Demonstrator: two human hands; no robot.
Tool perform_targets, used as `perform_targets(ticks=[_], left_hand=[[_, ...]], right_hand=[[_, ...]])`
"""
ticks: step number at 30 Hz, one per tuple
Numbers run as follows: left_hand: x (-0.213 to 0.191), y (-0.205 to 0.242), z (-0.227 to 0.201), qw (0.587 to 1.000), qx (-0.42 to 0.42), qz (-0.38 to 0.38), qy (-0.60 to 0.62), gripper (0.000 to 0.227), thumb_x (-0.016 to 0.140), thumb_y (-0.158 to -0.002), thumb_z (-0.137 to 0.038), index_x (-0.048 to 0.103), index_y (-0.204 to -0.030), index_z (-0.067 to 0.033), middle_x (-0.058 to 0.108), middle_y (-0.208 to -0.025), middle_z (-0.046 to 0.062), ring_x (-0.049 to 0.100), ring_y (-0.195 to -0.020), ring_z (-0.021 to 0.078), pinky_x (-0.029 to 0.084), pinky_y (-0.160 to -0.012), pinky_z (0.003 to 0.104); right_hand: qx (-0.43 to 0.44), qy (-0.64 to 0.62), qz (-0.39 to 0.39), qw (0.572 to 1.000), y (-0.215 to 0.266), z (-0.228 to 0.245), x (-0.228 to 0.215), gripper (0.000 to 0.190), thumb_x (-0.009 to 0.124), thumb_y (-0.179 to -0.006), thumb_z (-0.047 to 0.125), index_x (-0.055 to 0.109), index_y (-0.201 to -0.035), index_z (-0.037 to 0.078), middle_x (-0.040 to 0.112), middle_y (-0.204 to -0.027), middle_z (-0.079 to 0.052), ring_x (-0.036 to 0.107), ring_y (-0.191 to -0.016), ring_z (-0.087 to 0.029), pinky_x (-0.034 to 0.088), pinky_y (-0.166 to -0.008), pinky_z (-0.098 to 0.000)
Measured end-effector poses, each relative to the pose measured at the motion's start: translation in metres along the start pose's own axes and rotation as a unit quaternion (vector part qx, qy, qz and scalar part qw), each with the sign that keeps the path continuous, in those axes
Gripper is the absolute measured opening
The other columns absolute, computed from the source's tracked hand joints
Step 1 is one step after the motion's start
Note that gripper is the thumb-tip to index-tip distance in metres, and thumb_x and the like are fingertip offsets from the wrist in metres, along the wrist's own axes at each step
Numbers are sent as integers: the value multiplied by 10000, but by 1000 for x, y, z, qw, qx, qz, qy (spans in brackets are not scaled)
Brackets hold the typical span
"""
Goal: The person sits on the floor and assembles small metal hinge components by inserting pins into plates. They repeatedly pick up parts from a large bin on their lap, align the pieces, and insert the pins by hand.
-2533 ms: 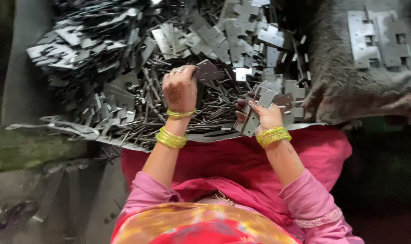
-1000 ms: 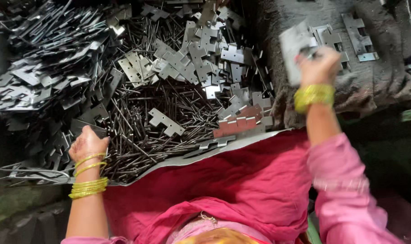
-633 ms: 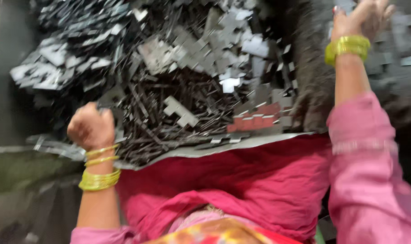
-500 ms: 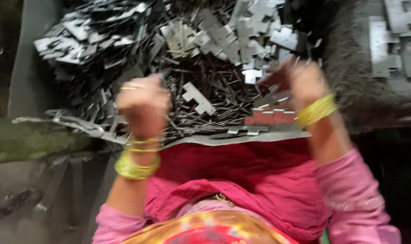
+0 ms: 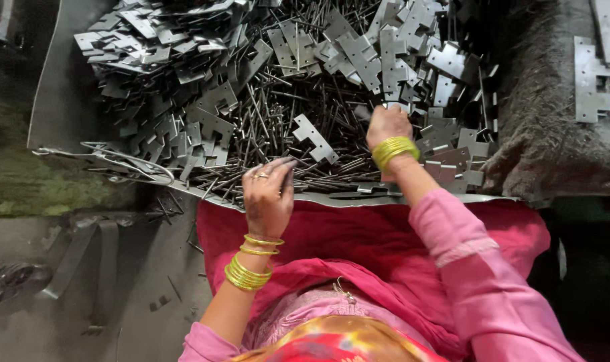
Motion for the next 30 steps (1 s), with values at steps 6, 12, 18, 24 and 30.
perform_targets(ticks=[6, 12, 18, 24, 30], left_hand=[[17, -2, 1, 1000, -11, 15, 5, 189, 684, -939, -93, 736, -1120, -110, 749, -1098, 45, 686, -1071, 224, 428, -1029, 413], [69, -37, 4, 993, -24, 94, -63, 139, 669, -927, -115, 735, -1049, -118, 747, -1023, 66, 682, -972, 236, 438, -927, 414], [143, -40, 14, 928, 7, 225, -297, 117, 697, -817, -148, 722, -927, -120, 728, -885, 93, 683, -916, 258, 454, -825, 419], [129, -45, 4, 933, 90, 250, -243, 47, 694, -753, -134, 708, -795, -118, 708, -865, 88, 663, -885, 261, 474, -793, 395], [58, -76, 10, 995, 29, 49, -76, 166, 727, -958, -213, 743, -895, -60, 698, -852, 102, 653, -816, 293, 496, -747, 426]], right_hand=[[1, 186, 8, 982, 18, 34, 34, 185, 612, -874, 148, 765, -846, 47, 600, -1122, -179, 598, -1087, -354, 605, -746, -391], [-88, 202, -28, 975, 21, 24, -31, 270, 610, -956, 121, 716, -711, 91, 617, -1011, -132, 622, -934, -232, 552, -601, -353], [-175, 105, -238, 950, 58, -16, -162, 258, 792, -950, 297, 688, -847, 85, 624, -1036, -65, 627, -934, -208, 553, -730, -339], [117, -719, -241, 641, 64, -66, -150, 296, 752, -976, 247, 542, -1148, 131, 733, -977, -102, 727, -805, -257, 553, -601, -351], [294, -821, 13, 490, 73, -32, -29, 236, 607, -992, 130, 589, -1199, 19, 755, -1046, -197, 767, -923, -338, 661, -749, -486]])
Point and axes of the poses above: each hand's wrist, its own y-axis away from the middle knuckle, its own x-axis out of the palm, z = x × y, the point moved 5 cm from there along -y, towards the middle knuckle
